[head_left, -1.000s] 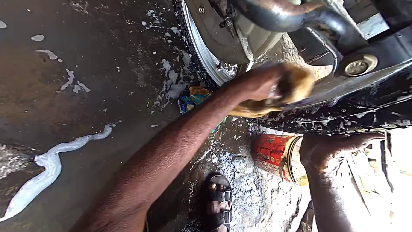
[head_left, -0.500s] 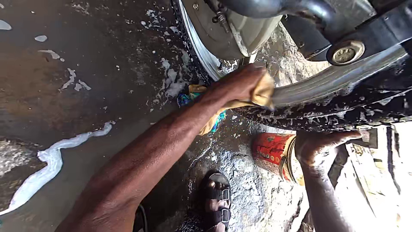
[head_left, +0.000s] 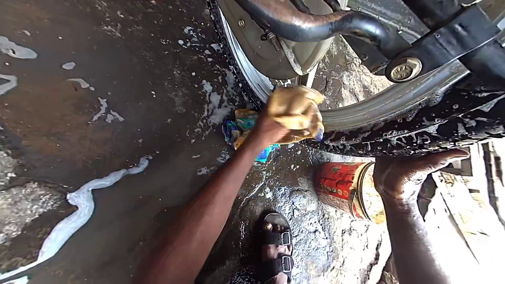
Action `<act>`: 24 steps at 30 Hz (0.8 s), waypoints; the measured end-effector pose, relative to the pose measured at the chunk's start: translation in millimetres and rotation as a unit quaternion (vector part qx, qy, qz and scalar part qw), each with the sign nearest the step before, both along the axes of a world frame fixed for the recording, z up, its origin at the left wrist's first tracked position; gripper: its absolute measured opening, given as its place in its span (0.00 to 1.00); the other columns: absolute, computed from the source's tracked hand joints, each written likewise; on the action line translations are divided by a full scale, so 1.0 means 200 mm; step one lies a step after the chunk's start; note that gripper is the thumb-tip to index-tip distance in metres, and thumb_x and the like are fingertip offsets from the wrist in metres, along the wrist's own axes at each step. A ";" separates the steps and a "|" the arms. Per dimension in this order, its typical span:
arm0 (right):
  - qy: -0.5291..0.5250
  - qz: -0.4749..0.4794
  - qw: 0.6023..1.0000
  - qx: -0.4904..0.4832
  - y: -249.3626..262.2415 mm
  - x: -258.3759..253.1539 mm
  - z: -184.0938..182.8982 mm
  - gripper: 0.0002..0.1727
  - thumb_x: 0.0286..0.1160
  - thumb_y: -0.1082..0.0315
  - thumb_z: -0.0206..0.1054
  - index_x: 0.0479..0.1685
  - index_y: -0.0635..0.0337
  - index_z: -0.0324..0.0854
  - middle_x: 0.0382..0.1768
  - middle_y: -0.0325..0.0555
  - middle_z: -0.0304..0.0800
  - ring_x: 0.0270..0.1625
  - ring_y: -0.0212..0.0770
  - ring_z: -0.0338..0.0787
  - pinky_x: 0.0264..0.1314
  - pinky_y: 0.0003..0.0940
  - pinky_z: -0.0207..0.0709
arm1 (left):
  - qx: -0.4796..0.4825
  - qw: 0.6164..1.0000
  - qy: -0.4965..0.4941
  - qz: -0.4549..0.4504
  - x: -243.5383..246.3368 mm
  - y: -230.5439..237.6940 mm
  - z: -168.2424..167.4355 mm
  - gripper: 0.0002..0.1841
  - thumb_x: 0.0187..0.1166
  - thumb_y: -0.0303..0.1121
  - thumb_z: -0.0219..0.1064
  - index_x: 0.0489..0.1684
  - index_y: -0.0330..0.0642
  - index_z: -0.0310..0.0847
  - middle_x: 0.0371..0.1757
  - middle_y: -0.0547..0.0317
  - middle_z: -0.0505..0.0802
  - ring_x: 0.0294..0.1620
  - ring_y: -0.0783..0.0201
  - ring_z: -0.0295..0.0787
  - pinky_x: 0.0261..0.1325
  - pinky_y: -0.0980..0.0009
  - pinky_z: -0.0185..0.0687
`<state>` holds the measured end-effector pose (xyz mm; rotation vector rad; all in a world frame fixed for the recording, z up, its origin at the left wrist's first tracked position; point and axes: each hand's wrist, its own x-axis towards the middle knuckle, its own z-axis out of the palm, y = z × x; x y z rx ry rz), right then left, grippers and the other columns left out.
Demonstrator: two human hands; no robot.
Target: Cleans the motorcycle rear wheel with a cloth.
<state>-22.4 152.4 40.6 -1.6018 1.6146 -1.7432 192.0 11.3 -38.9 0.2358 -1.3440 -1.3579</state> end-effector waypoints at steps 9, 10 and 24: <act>-0.030 -0.045 0.999 -0.008 0.01 0.05 0.01 0.45 0.81 0.27 0.26 0.87 0.48 0.50 0.79 0.35 0.70 0.85 0.35 0.66 0.90 0.46 0.59 | 0.618 0.760 0.139 0.146 0.18 0.37 -0.49 0.21 0.94 0.49 0.36 0.60 0.51 0.74 0.45 0.60 0.89 0.46 0.64 0.88 0.50 0.60 0.87; -0.026 -0.043 0.999 -0.002 0.02 0.06 0.01 0.45 0.81 0.27 0.24 0.87 0.49 0.50 0.80 0.36 0.69 0.86 0.36 0.65 0.90 0.47 0.57 | 0.613 0.755 0.125 0.197 0.15 0.39 -0.46 0.17 0.95 0.45 0.42 0.63 0.50 0.74 0.48 0.59 0.89 0.49 0.64 0.87 0.53 0.59 0.87; -0.003 -0.054 0.998 0.044 0.02 0.08 0.17 0.44 0.78 0.23 0.27 0.85 0.40 0.55 0.76 0.27 0.74 0.82 0.31 0.70 0.86 0.45 0.64 | 0.621 0.715 0.317 0.052 -0.11 0.48 -0.03 0.32 0.87 0.66 0.34 0.51 0.56 0.80 0.42 0.60 0.91 0.40 0.64 0.91 0.40 0.63 0.89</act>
